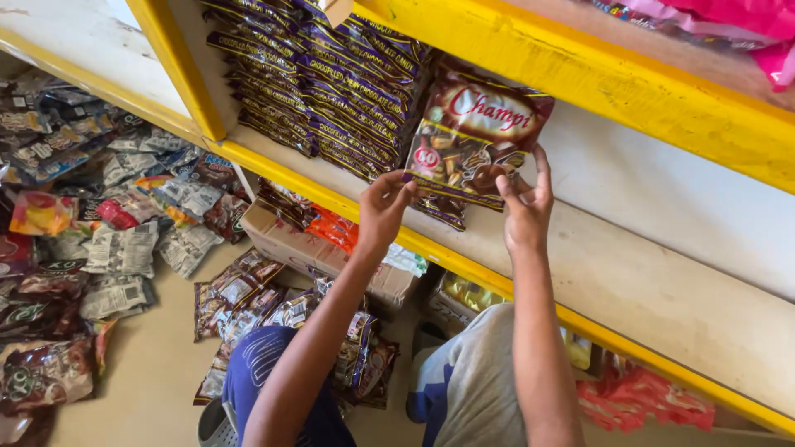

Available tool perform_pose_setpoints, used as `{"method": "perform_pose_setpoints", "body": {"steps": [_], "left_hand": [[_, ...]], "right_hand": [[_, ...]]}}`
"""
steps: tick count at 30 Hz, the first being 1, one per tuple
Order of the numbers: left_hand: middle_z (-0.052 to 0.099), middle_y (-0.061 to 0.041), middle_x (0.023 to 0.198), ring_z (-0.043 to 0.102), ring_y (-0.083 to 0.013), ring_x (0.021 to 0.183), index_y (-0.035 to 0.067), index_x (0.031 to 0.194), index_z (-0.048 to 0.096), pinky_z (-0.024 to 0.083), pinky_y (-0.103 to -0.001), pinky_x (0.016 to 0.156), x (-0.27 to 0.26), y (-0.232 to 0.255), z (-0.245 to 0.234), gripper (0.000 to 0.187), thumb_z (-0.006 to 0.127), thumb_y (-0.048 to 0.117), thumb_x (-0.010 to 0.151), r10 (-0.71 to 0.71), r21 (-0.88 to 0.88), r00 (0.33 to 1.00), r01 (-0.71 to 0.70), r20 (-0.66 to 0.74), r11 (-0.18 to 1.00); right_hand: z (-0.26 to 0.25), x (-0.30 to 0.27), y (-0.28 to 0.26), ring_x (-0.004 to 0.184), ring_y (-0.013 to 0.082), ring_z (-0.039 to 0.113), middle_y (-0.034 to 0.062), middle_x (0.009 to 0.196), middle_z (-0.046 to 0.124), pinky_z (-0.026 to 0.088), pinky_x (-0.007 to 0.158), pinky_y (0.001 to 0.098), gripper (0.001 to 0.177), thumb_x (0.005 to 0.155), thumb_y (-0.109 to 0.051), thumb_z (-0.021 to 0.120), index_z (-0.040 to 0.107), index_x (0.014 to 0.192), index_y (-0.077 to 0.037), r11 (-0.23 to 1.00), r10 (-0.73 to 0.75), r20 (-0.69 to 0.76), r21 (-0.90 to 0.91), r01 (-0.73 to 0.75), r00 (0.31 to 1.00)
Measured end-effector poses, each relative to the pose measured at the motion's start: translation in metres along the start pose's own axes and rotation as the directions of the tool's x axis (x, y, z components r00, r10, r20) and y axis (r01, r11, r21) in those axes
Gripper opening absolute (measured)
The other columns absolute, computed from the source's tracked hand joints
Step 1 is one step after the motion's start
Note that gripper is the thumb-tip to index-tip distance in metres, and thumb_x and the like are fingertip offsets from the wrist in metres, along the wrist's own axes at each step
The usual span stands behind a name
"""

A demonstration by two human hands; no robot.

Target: Stocking and organizing snack packages onto grocery store shelves.

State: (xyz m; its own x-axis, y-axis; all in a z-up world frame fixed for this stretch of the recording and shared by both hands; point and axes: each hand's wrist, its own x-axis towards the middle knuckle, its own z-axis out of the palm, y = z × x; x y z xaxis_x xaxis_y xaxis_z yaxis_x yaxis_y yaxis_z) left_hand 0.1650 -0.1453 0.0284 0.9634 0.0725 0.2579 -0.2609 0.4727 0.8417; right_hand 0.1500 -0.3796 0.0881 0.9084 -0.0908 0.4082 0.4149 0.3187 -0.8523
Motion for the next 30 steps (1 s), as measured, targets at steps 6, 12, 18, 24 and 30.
{"method": "perform_pose_setpoints", "body": {"steps": [6, 12, 18, 24, 30], "left_hand": [[0.071, -0.012, 0.107, 0.073, -0.0177, 0.090, -0.005, 0.126, 0.062, 0.061, -0.030, 0.076, 0.005, -0.026, -0.022, 0.031, 0.067, 0.010, 0.099, -0.126, 0.036, 0.991, 0.128, -0.039, 0.991], [0.063, -0.026, 0.127, 0.060, -0.0393, 0.117, -0.005, 0.134, 0.056, 0.054, -0.048, 0.097, -0.021, -0.009, -0.031, 0.047, 0.068, 0.010, 0.091, 0.184, 0.870, 0.983, -0.113, 0.027, 0.481], [0.050, -0.022, 0.150, 0.036, -0.0463, 0.143, -0.005, 0.145, 0.047, 0.024, -0.063, 0.116, -0.031, -0.004, -0.022, 0.068, 0.066, 0.017, 0.083, 0.148, 0.966, 0.977, -0.183, 0.157, 0.183], [0.043, -0.022, 0.157, 0.032, -0.0455, 0.147, -0.001, 0.148, 0.044, 0.015, -0.067, 0.118, -0.033, -0.009, -0.027, 0.066, 0.061, 0.021, 0.088, 0.061, 0.960, 0.973, -0.231, 0.224, 0.158], [0.042, -0.019, 0.158, 0.026, -0.0486, 0.149, 0.003, 0.150, 0.042, 0.010, -0.070, 0.117, -0.037, 0.006, -0.022, 0.063, 0.057, 0.020, 0.091, 0.011, 0.947, 0.957, -0.287, 0.289, 0.145]], "right_hand": [[-0.018, 0.004, 0.050, 0.111, 0.0203, 0.069, 0.0156, 0.121, 0.072, 0.054, 0.102, 0.0362, 0.081, 0.091, 0.001, 0.076, 0.035, 0.160, -0.010, 0.994, 0.104, -0.148, 0.048, -0.098, 0.983], [-0.011, -0.004, 0.058, 0.094, 0.0196, 0.074, 0.0131, 0.113, 0.075, 0.059, 0.086, 0.0353, 0.056, 0.087, -0.022, 0.086, 0.066, 0.137, -0.006, 0.556, 0.160, -0.103, -0.813, -0.176, 0.982], [-0.016, -0.003, 0.061, 0.077, 0.0144, 0.073, 0.0128, 0.095, 0.077, 0.060, 0.071, 0.0314, 0.068, 0.084, -0.023, 0.084, 0.057, 0.144, -0.004, 0.514, 0.156, -0.182, -0.824, -0.237, 0.971], [-0.048, 0.006, 0.080, 0.065, 0.0124, 0.063, 0.0092, 0.093, 0.071, 0.057, 0.058, 0.0282, 0.075, 0.086, -0.004, 0.076, 0.042, 0.153, 0.002, 0.716, 0.363, -0.108, -0.603, -0.352, 0.925], [-0.040, 0.003, 0.070, 0.073, 0.0095, 0.062, 0.0068, 0.095, 0.070, 0.053, 0.059, 0.0251, 0.074, 0.086, 0.001, 0.076, 0.043, 0.153, 0.005, 0.769, 0.408, -0.062, -0.513, -0.380, 0.911]]}}
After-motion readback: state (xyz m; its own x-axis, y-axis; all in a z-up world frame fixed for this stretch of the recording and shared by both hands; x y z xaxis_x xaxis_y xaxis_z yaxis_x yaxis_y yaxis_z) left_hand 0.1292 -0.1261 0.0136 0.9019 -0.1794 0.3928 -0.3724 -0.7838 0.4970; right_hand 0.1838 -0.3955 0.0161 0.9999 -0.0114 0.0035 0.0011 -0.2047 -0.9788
